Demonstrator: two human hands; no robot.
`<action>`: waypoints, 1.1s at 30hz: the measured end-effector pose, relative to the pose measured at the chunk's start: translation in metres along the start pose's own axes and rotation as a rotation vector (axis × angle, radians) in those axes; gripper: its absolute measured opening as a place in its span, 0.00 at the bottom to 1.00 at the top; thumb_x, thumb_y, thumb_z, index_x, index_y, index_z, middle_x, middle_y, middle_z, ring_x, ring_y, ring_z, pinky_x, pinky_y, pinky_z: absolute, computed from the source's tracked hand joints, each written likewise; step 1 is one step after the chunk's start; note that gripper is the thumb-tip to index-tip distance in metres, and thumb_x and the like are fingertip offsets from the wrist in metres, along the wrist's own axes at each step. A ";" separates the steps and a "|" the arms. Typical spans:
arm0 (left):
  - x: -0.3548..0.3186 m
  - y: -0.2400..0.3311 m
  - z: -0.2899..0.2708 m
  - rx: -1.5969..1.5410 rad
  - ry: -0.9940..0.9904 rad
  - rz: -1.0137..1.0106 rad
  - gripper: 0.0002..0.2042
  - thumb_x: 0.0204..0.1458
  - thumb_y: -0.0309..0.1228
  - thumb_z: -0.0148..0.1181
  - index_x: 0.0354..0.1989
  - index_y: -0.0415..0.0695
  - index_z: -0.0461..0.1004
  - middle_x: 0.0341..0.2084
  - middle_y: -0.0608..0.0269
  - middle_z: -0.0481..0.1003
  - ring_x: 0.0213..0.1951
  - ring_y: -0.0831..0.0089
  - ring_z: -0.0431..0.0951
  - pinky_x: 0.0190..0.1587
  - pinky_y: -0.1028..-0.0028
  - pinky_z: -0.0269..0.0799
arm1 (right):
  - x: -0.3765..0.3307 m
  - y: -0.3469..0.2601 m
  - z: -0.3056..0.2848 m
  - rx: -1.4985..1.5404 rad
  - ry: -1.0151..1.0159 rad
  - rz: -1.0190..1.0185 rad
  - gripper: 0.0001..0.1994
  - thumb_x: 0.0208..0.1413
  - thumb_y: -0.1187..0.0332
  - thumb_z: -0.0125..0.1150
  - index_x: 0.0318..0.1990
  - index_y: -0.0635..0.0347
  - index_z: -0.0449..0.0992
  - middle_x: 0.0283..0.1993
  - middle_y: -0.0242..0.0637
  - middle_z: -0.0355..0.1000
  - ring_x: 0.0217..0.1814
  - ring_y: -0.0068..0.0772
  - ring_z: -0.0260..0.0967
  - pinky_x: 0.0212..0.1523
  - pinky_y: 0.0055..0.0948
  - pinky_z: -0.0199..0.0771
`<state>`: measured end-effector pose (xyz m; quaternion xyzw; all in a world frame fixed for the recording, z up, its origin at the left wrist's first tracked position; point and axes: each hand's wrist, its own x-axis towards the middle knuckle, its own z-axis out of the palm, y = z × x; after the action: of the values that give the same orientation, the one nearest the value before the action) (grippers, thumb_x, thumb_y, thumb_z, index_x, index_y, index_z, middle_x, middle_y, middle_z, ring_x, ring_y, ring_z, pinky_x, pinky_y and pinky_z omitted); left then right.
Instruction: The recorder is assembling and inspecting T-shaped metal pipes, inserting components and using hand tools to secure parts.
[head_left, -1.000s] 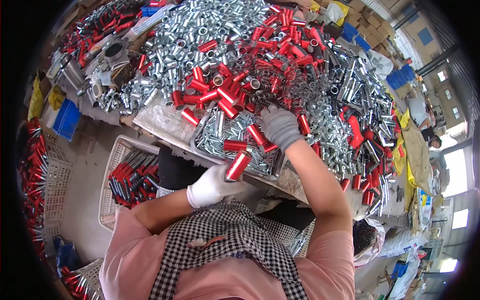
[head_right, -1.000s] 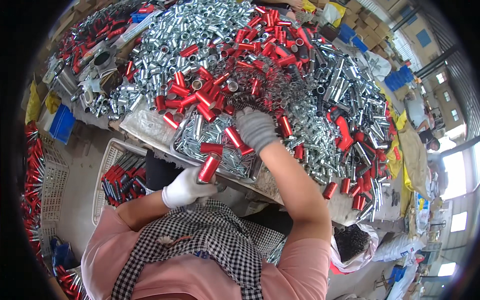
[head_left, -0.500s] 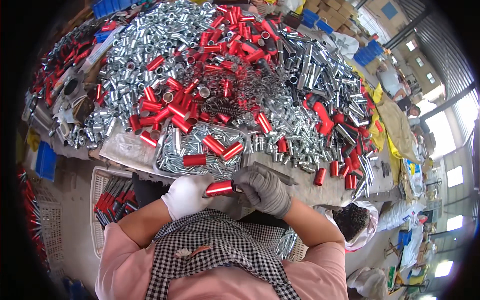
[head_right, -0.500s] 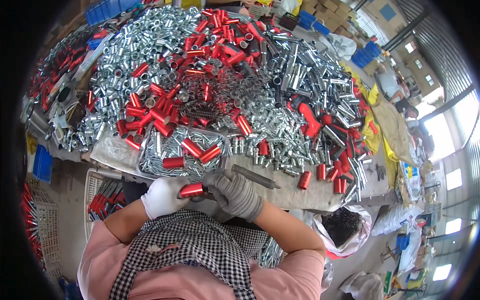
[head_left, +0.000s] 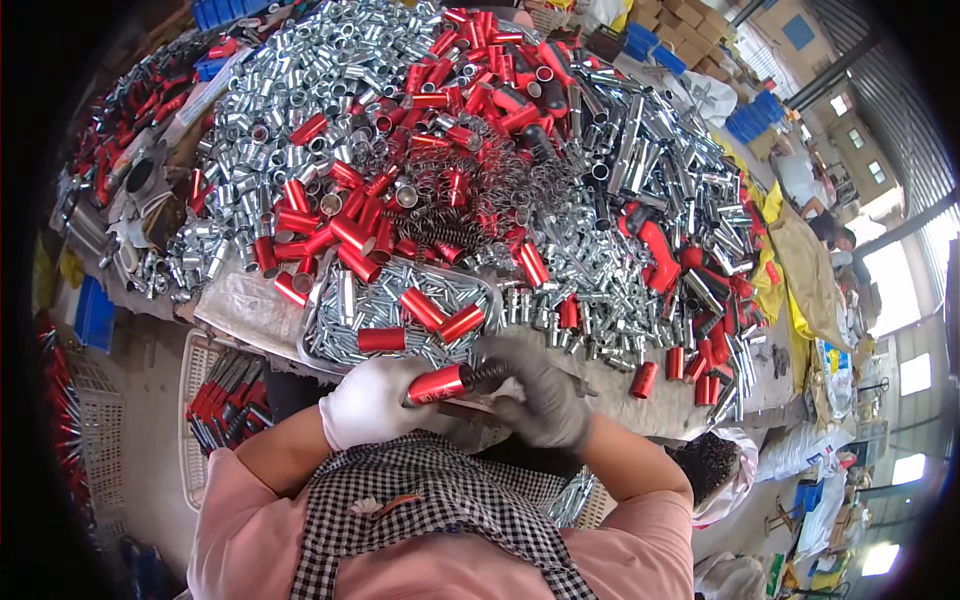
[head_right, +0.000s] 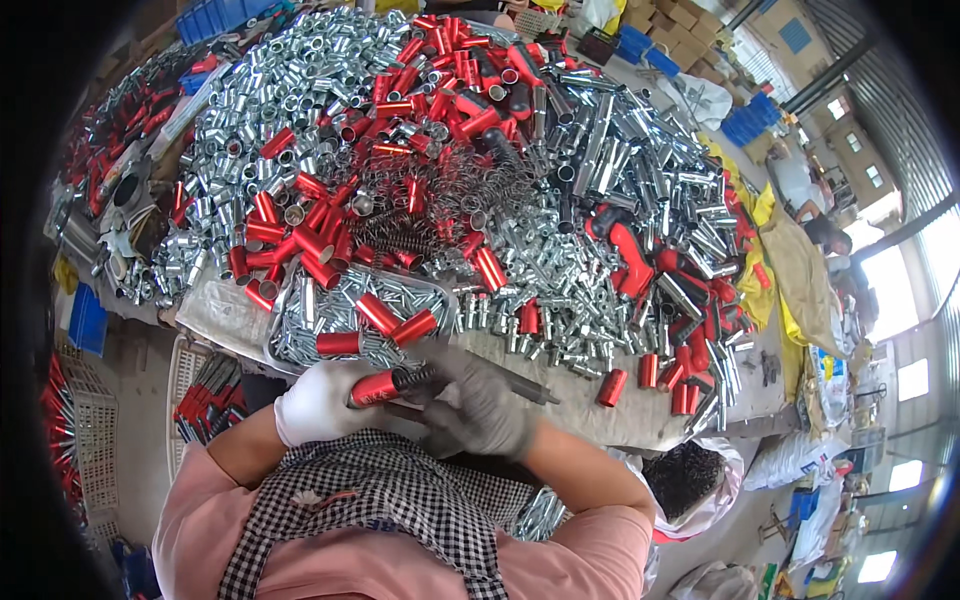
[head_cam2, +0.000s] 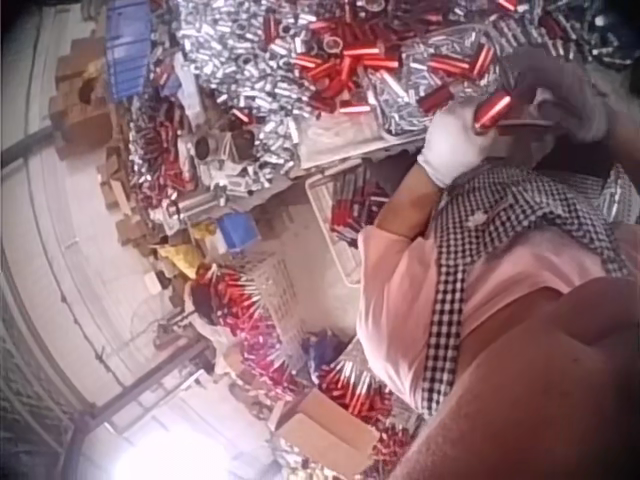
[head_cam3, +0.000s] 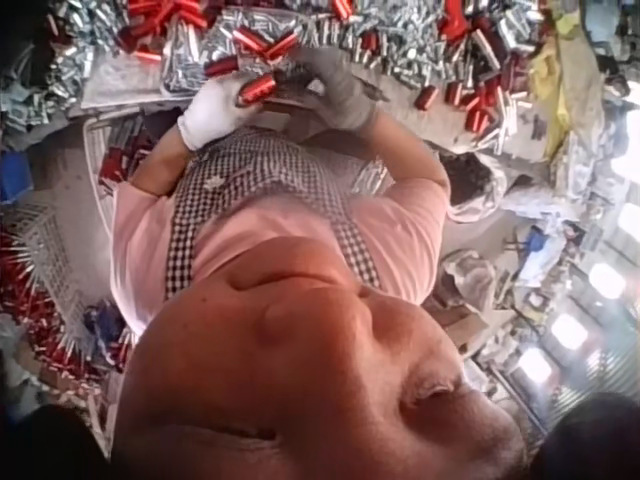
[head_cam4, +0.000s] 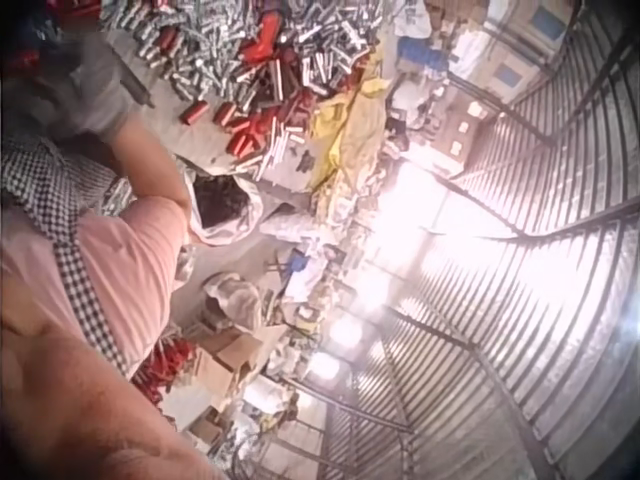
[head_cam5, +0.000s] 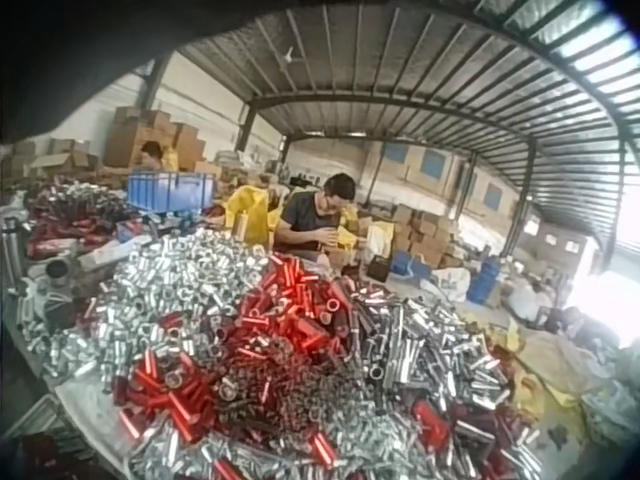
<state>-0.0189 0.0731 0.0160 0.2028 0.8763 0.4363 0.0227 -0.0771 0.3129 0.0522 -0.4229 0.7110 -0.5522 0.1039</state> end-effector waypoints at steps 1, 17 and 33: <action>-0.001 0.003 -0.002 -0.022 0.060 -0.015 0.11 0.43 0.31 0.64 0.34 0.41 0.74 0.24 0.49 0.74 0.29 0.50 0.78 0.33 0.60 0.73 | 0.007 0.009 -0.022 -0.275 -0.021 -0.015 0.29 0.51 0.68 0.67 0.60 0.62 0.63 0.40 0.36 0.72 0.48 0.36 0.72 0.52 0.37 0.72; 0.013 -0.006 0.001 -0.119 0.140 0.011 0.10 0.42 0.28 0.65 0.34 0.40 0.74 0.22 0.50 0.72 0.26 0.53 0.75 0.30 0.63 0.71 | 0.114 0.271 -0.306 -0.880 0.856 1.320 0.29 0.55 0.59 0.49 0.59 0.72 0.62 0.56 0.57 0.70 0.60 0.49 0.70 0.60 0.42 0.67; -0.010 -0.011 0.001 0.187 0.119 0.188 0.13 0.42 0.37 0.65 0.33 0.43 0.73 0.25 0.53 0.75 0.30 0.52 0.78 0.33 0.59 0.74 | -0.051 0.027 -0.097 0.778 0.783 0.311 0.28 0.50 0.56 0.66 0.54 0.63 0.67 0.37 0.34 0.70 0.36 0.32 0.67 0.41 0.36 0.70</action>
<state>-0.0132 0.0640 0.0051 0.2591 0.8901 0.3641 -0.0892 -0.1185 0.4180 0.0479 -0.0079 0.4949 -0.8668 0.0607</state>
